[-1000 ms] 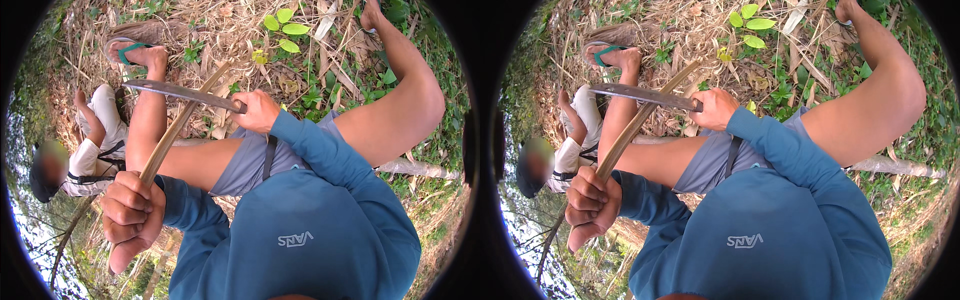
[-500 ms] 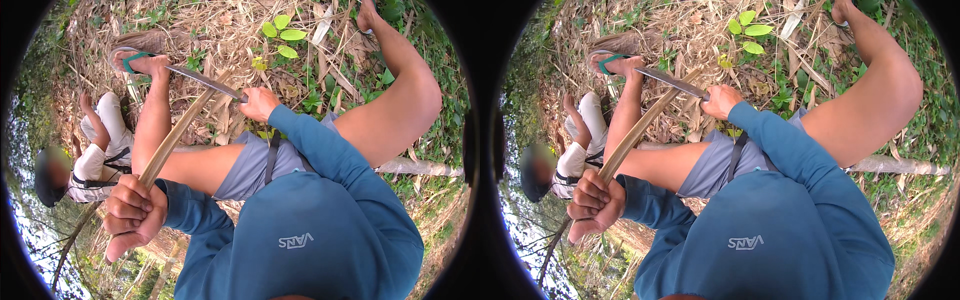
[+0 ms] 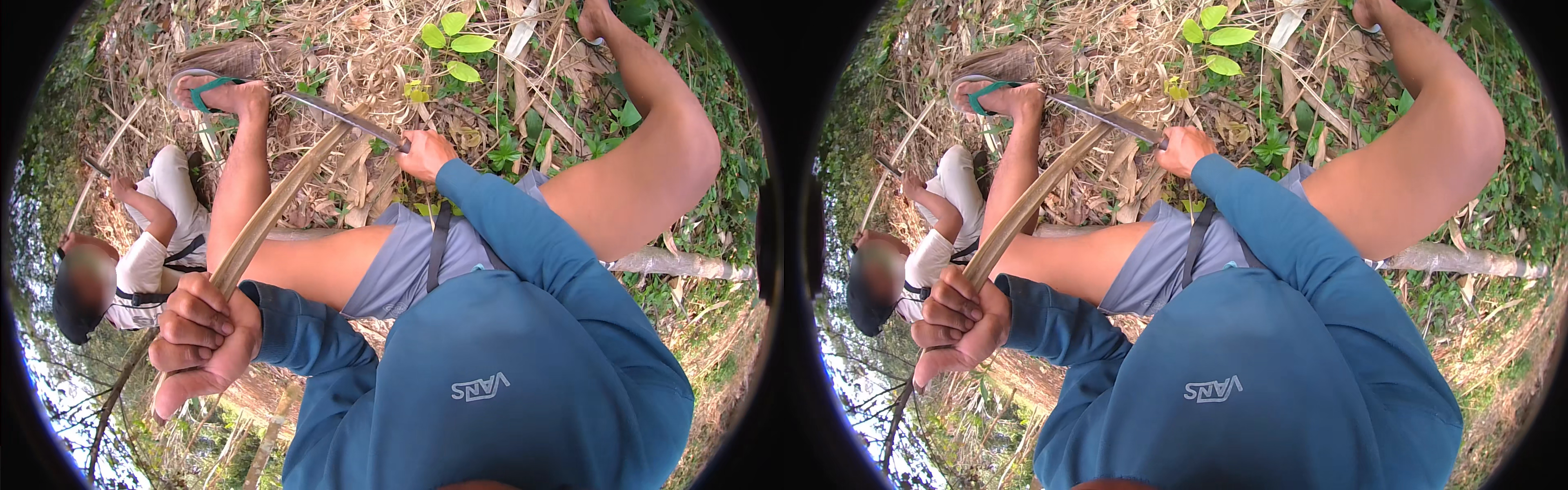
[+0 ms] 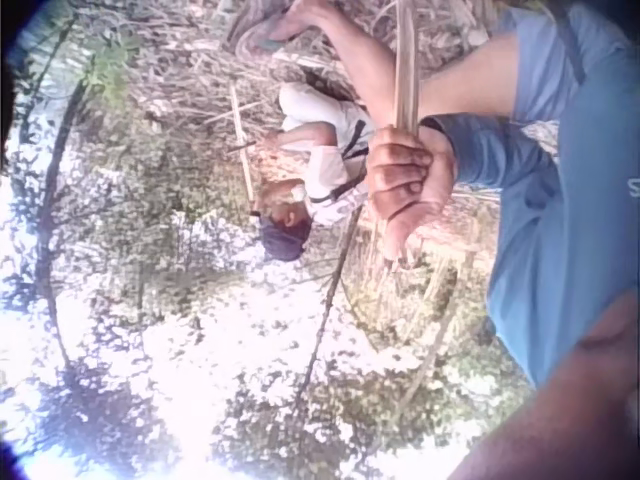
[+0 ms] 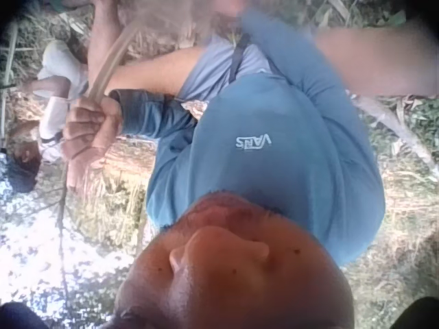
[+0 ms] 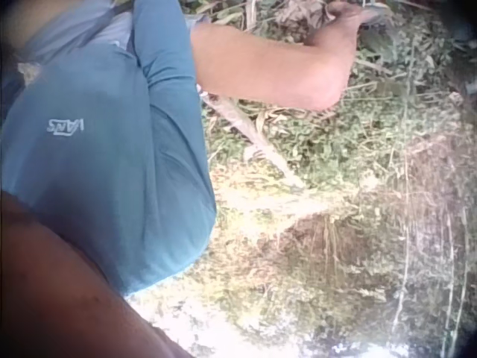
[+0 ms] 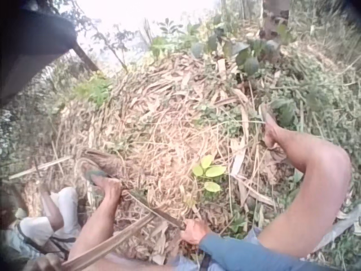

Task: The person sits on the ground and uses a machete to shave and shape a piece of bamboo. They repeatedly scrape the bamboo with the blade to thin and smooth it.

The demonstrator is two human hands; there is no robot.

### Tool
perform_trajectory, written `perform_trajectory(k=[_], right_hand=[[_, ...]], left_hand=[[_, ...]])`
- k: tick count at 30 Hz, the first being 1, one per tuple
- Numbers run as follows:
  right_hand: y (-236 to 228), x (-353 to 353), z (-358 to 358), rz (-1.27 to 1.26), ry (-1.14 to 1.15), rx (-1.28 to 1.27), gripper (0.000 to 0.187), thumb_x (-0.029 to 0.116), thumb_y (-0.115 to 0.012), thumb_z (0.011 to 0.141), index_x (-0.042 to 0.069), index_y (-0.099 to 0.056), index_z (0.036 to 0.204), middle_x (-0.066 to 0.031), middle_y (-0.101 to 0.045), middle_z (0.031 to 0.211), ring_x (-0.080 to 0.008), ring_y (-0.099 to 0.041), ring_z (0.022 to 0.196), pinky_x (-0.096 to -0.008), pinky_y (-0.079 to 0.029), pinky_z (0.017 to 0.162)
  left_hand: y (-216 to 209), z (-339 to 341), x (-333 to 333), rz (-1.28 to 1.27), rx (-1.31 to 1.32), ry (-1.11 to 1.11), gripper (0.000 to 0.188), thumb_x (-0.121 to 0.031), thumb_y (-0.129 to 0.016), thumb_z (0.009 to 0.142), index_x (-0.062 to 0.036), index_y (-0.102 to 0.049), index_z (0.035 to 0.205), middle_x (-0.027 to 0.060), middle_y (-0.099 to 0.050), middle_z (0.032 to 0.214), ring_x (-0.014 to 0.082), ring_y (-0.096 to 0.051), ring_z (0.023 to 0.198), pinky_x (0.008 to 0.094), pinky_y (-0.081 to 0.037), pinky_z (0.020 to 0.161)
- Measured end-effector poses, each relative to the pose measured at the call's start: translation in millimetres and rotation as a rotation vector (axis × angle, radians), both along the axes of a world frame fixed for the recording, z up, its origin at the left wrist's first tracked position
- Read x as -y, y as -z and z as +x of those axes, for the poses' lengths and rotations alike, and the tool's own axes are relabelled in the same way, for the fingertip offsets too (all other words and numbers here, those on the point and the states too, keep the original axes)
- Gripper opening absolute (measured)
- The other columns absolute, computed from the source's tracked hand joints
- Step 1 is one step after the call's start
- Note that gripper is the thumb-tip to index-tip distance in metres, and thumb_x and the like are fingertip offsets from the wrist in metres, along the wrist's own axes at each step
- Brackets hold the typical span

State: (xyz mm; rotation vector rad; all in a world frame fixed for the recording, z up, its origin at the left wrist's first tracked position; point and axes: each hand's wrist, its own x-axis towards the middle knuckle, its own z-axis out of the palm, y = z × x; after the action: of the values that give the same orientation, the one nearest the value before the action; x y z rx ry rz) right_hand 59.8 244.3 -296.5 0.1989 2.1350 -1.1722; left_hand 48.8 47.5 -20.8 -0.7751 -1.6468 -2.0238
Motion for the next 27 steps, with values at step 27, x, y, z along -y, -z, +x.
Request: perform_trajectory(k=[27], right_hand=[[-84.3, 11.9, 16.1, -0.458, -0.072, -0.373, 0.024, 0.024, -0.065, 0.071, 0.003, -0.058, 0.078, -0.0177, -0.058, 0.062, -0.0373, -0.059, 0.060, -0.0433, -0.047, 0.060]], left_hand=[[-3.3, 13.9, -31.0, 0.110, 0.112, -0.765, 0.059, -0.062, -0.038, 0.095, -0.0176, -0.025, 0.058, -0.0052, -0.016, 0.044, 0.0067, -0.014, 0.035, 0.0202, -0.015, 0.036]])
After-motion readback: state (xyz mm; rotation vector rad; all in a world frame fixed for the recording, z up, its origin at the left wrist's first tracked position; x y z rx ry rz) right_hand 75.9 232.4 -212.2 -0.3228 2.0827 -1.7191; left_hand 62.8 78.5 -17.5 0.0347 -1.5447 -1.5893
